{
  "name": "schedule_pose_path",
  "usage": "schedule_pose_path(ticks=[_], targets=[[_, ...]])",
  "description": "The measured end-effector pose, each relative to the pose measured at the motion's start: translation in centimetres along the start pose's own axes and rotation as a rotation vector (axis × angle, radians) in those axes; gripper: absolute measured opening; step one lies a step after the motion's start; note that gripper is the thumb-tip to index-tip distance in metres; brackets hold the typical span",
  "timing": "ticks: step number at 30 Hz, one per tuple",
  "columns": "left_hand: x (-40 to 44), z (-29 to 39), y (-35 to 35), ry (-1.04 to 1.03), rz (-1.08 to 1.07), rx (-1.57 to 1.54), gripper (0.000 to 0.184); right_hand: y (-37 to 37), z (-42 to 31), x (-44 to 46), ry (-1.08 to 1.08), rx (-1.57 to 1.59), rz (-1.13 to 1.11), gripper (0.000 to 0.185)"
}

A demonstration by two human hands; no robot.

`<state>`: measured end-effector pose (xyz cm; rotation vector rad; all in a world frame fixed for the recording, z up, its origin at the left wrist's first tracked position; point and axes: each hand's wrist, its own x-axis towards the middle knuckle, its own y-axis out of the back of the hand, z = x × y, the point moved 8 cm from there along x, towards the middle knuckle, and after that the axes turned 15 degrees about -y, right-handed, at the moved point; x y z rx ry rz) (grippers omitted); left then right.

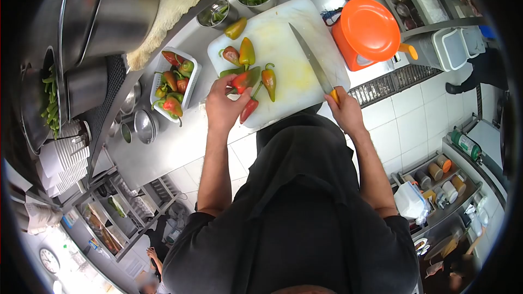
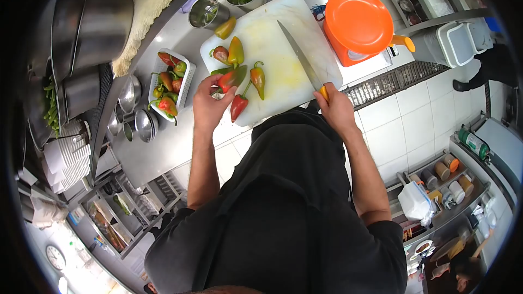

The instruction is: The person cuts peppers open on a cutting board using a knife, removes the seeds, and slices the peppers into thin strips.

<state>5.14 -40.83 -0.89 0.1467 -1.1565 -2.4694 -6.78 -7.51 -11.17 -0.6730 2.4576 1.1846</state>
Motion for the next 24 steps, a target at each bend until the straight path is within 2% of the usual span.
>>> schedule_pose_path(ticks=[3,6,9,12,15,18,24], targets=[[2.2,1.6,-2.1,-0.110,-0.217,-0.221,0.053,1.2,-0.7,-0.7,0.007,0.031,-0.012,0.033],[5.4,0.6,-8.1,-0.092,-0.372,-0.418,0.055,2.2,-0.8,-1.1,0.025,0.010,-0.010,0.032],[8.9,1.1,-13.0,0.137,-0.562,-0.525,0.058,3.0,-0.7,-1.6,0.052,-0.043,0.034,0.033],[11.4,-0.7,-16.5,0.283,-0.442,-0.631,0.065,2.7,0.2,-2.1,0.043,-0.047,0.067,0.034],[12.4,-1.2,-17.7,0.258,-0.269,-0.657,0.074,2.4,0.7,-2.6,0.010,-0.074,0.084,0.034],[11.3,-0.3,-17.4,0.131,-0.122,-0.658,0.078,2.0,0.5,-2.8,0.009,-0.052,0.112,0.033],[10.2,-0.2,-19.5,-0.092,-0.199,-0.655,0.062,1.8,-0.1,-2.7,0.007,-0.060,0.106,0.031]])
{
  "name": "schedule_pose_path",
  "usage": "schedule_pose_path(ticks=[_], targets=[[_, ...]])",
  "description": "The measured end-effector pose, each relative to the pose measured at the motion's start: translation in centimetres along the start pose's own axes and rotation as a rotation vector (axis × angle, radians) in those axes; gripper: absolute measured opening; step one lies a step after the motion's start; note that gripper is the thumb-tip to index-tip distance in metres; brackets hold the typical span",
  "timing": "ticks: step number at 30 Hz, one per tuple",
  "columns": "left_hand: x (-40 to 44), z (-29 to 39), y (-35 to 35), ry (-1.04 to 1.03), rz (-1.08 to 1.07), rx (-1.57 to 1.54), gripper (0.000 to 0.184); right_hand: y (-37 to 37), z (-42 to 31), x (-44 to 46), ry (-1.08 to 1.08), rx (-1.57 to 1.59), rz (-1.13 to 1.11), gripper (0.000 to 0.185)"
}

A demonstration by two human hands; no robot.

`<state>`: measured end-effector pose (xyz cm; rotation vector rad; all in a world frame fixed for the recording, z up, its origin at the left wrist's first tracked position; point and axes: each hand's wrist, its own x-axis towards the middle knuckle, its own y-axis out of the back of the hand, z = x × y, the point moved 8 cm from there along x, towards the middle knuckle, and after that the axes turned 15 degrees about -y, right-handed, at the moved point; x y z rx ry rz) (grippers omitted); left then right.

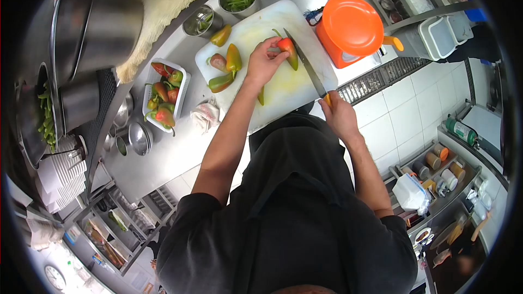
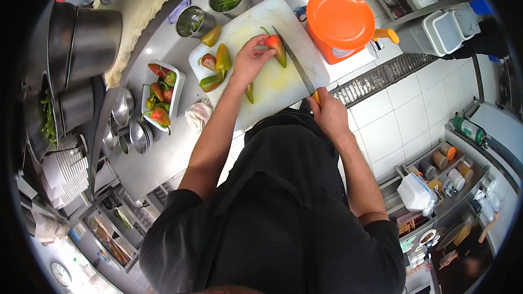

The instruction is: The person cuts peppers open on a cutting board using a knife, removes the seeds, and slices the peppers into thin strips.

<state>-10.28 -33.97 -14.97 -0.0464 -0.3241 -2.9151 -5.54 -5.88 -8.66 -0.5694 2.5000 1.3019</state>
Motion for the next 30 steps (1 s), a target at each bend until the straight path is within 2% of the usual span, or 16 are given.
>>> schedule_pose_path(ticks=[3,6,19,24,30], targets=[[0.7,1.9,-0.1,-0.101,-0.024,0.087,0.057,0.4,-0.2,0.1,-0.001,-0.033,0.000,0.030],[1.6,3.6,-0.4,-0.146,-0.153,0.277,0.056,1.5,-0.5,-0.3,-0.015,-0.036,0.006,0.030],[3.0,5.3,-0.6,-0.093,-0.238,0.421,0.042,4.5,-3.1,-3.0,-0.094,-0.168,-0.073,0.028],[3.4,5.4,-0.9,-0.078,-0.302,0.551,0.042,4.4,-4.1,-3.4,-0.138,-0.256,-0.113,0.028],[3.8,4.7,-1.2,-0.079,-0.323,0.554,0.041,4.5,-5.4,-3.3,-0.191,-0.340,-0.181,0.031]])
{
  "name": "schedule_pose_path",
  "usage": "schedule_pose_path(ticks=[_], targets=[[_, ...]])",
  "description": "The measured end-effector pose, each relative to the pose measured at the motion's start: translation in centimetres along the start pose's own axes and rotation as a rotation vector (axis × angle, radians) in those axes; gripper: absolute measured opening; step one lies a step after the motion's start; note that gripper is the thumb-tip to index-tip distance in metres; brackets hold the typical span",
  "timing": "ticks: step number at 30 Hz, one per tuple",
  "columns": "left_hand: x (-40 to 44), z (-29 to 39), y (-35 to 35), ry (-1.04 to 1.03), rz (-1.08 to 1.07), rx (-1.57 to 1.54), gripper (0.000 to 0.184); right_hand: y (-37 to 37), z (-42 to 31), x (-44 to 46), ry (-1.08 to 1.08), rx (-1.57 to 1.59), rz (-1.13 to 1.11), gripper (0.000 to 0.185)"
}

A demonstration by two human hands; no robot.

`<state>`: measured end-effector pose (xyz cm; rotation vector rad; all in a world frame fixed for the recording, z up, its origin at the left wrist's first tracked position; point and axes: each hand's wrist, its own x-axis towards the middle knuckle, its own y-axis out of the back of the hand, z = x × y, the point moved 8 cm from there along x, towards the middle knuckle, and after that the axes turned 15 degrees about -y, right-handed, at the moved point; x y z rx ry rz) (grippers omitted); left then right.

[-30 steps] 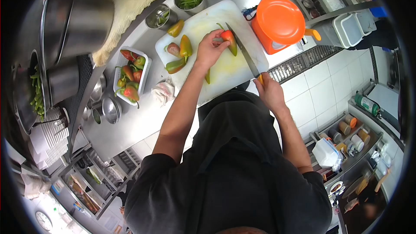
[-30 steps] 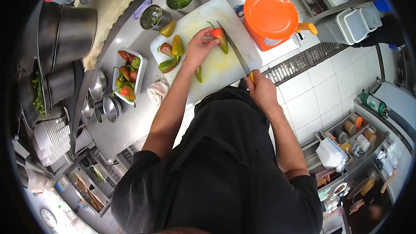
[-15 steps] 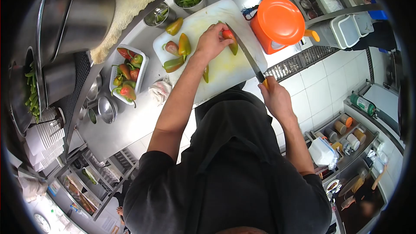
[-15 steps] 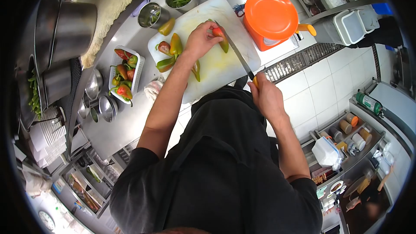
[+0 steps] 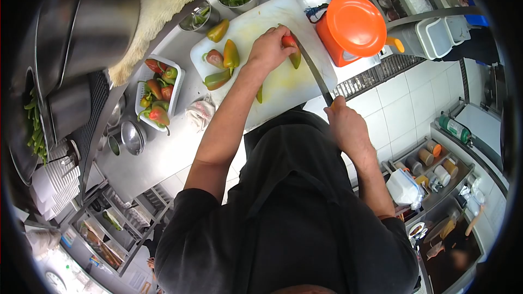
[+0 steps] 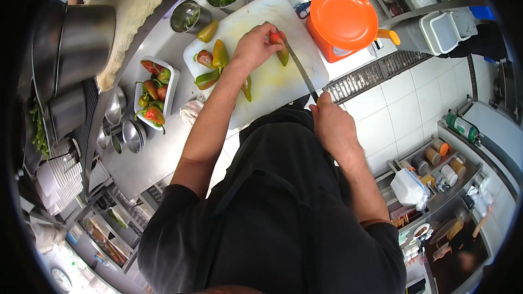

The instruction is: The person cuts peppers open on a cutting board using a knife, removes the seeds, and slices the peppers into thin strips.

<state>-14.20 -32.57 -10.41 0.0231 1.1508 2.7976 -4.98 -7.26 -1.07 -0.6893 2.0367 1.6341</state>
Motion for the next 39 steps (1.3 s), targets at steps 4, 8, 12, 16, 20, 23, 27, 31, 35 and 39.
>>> schedule_pose_path(ticks=[4,8,12,16,20,23,27,31,35,39], targets=[[0.3,-0.3,-0.2,-0.013,-0.005,0.001,0.041,0.4,-0.8,0.4,-0.013,-0.003,-0.025,0.030],[0.5,-0.1,0.2,-0.031,-0.017,0.030,0.040,0.9,-2.1,0.4,-0.054,-0.022,-0.041,0.030],[0.7,-0.4,0.2,-0.030,-0.046,-0.008,0.040,1.5,-2.7,0.8,-0.055,-0.038,-0.071,0.031],[0.7,-0.7,0.0,-0.017,-0.064,-0.054,0.043,1.5,-3.4,1.6,-0.038,-0.023,-0.082,0.032],[0.4,-0.9,0.1,-0.010,-0.090,-0.083,0.054,0.8,-4.0,2.3,-0.038,-0.011,-0.085,0.032],[0.3,-0.8,0.0,-0.045,-0.092,-0.042,0.063,0.1,-3.9,2.4,-0.038,0.002,-0.069,0.033],[0.1,-0.3,0.2,-0.066,-0.091,-0.004,0.071,-0.7,-4.1,2.8,-0.057,0.024,-0.066,0.032],[0.0,-0.5,0.2,-0.101,-0.081,0.021,0.078,-2.3,-3.8,3.7,-0.057,0.064,-0.057,0.033],[-0.4,-0.2,0.3,-0.120,-0.087,0.043,0.082,-4.0,-3.6,4.5,-0.033,0.017,-0.029,0.037],[-0.6,0.3,0.3,-0.138,-0.079,0.093,0.082,-4.8,-2.7,4.8,0.010,0.072,-0.015,0.038]])
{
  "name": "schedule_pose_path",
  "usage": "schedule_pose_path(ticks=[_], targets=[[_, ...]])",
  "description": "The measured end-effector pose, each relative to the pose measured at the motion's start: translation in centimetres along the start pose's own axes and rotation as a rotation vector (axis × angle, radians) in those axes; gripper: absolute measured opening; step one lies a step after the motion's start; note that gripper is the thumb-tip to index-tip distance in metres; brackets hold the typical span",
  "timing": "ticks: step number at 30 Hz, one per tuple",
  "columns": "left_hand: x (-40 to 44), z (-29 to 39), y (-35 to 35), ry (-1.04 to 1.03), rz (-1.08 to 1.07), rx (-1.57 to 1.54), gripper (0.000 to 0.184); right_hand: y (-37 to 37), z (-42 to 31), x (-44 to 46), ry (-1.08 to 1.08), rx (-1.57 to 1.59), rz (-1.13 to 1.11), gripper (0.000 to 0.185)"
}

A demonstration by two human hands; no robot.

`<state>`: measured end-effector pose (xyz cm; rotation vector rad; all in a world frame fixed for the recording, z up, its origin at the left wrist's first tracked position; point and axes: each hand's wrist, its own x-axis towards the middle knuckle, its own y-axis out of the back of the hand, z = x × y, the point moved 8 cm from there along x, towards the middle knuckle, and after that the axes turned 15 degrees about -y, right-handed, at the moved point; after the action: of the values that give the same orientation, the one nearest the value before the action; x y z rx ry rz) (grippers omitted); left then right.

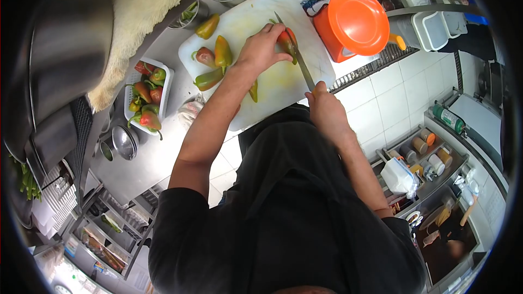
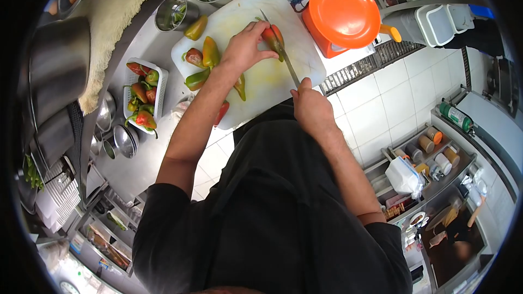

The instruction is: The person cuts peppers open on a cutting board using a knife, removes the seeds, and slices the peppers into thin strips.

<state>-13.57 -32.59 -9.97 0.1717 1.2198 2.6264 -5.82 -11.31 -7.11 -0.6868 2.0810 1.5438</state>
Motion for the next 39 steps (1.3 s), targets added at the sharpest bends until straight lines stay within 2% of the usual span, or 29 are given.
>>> schedule_pose_path(ticks=[6,11,18,24,33,39], targets=[[-0.3,0.6,0.1,-0.097,-0.012,0.045,0.079,-1.7,0.1,1.5,0.021,0.057,-0.004,0.037],[-0.6,0.1,-0.2,-0.096,0.023,0.120,0.080,-3.5,-0.1,2.5,-0.027,0.060,-0.017,0.036],[-0.8,-0.3,-0.6,-0.058,0.005,0.071,0.079,-4.2,-0.4,3.6,-0.028,0.037,-0.002,0.037],[-0.9,0.0,-0.1,-0.081,0.069,0.073,0.078,-4.1,-0.8,3.9,-0.051,0.006,-0.015,0.036],[-1.7,0.8,-1.0,0.212,0.104,-0.054,0.087,-2.8,-1.2,3.2,0.022,-0.116,0.055,0.034],[-1.8,0.5,-1.2,0.232,0.153,0.013,0.085,-1.4,-0.9,1.8,0.046,-0.173,0.056,0.035]])
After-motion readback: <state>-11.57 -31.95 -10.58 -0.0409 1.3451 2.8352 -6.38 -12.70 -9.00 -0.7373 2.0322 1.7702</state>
